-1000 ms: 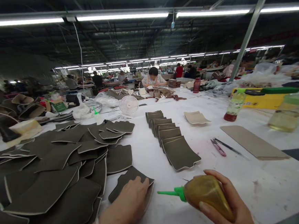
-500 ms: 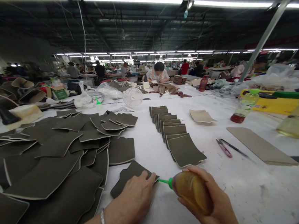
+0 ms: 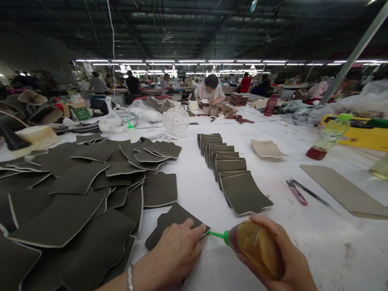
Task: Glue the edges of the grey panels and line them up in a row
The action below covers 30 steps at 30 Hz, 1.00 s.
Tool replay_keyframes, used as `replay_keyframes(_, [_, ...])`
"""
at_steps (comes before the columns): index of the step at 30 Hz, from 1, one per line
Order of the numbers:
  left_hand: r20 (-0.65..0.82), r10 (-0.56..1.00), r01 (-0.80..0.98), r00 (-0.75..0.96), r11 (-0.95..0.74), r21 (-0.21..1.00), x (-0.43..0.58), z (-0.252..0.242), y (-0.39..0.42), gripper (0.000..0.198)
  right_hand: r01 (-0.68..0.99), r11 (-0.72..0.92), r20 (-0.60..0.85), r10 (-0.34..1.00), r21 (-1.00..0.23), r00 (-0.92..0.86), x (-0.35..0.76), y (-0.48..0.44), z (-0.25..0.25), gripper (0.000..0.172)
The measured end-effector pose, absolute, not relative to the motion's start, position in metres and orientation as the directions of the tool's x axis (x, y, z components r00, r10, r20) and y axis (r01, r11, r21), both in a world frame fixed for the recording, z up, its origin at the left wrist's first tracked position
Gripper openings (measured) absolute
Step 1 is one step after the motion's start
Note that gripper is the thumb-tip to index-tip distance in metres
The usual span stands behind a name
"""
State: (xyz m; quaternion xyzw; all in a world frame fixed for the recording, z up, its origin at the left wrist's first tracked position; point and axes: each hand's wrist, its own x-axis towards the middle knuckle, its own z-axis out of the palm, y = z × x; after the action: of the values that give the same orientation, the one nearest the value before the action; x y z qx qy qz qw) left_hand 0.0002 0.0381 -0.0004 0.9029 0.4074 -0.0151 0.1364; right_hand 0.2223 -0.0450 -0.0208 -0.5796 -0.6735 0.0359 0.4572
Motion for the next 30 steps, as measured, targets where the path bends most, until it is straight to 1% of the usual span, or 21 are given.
replay_keyframes(3, [-0.15, 0.734, 0.743, 0.663, -0.619, 0.255, 0.0, 0.001, 0.037, 0.045, 0.715, 0.305, 0.534, 0.838, -0.629, 0.113, 0.224, -0.044, -0.021, 0.044])
replay_keyframes(7, [-0.173, 0.731, 0.742, 0.66, -0.599, 0.301, -0.002, 0.006, 0.037, 0.047, 0.706, 0.297, 0.557, 0.814, -0.643, 0.165, 0.225, -0.044, -0.023, 0.043])
replay_keyframes(12, [-0.194, 0.723, 0.734, 0.663, -0.575, 0.363, -0.005, 0.012, 0.038, 0.044, 0.626, 0.263, 0.471, 0.862, -0.734, 0.191, 0.223, -0.049, -0.025, 0.042])
replay_keyframes(15, [-0.209, 0.728, 0.744, 0.653, -0.565, 0.357, -0.005, 0.012, 0.038, 0.044, 0.592, 0.267, 0.464, 0.861, -0.761, 0.208, 0.222, -0.051, -0.025, 0.041])
replay_keyframes(19, [-0.198, 0.735, 0.747, 0.649, -0.567, 0.347, -0.006, 0.009, 0.037, 0.047, 0.537, 0.229, 0.436, 0.85, -0.812, 0.296, 0.219, -0.053, -0.028, 0.041])
replay_keyframes(24, [-0.218, 0.729, 0.751, 0.649, -0.568, 0.337, -0.006, 0.01, 0.035, 0.045, 0.422, 0.226, 0.365, 0.886, -0.878, 0.285, 0.213, -0.06, -0.035, 0.043])
replay_keyframes(28, [-0.213, 0.735, 0.752, 0.644, -0.558, 0.351, -0.008, 0.011, 0.034, 0.047, 0.43, 0.178, 0.341, 0.877, -0.885, 0.338, 0.212, -0.062, -0.035, 0.044])
replay_keyframes(30, [-0.21, 0.735, 0.749, 0.645, -0.553, 0.365, -0.009, 0.011, 0.035, 0.048, 0.396, 0.185, 0.327, 0.887, -0.899, 0.327, 0.21, -0.065, -0.037, 0.046])
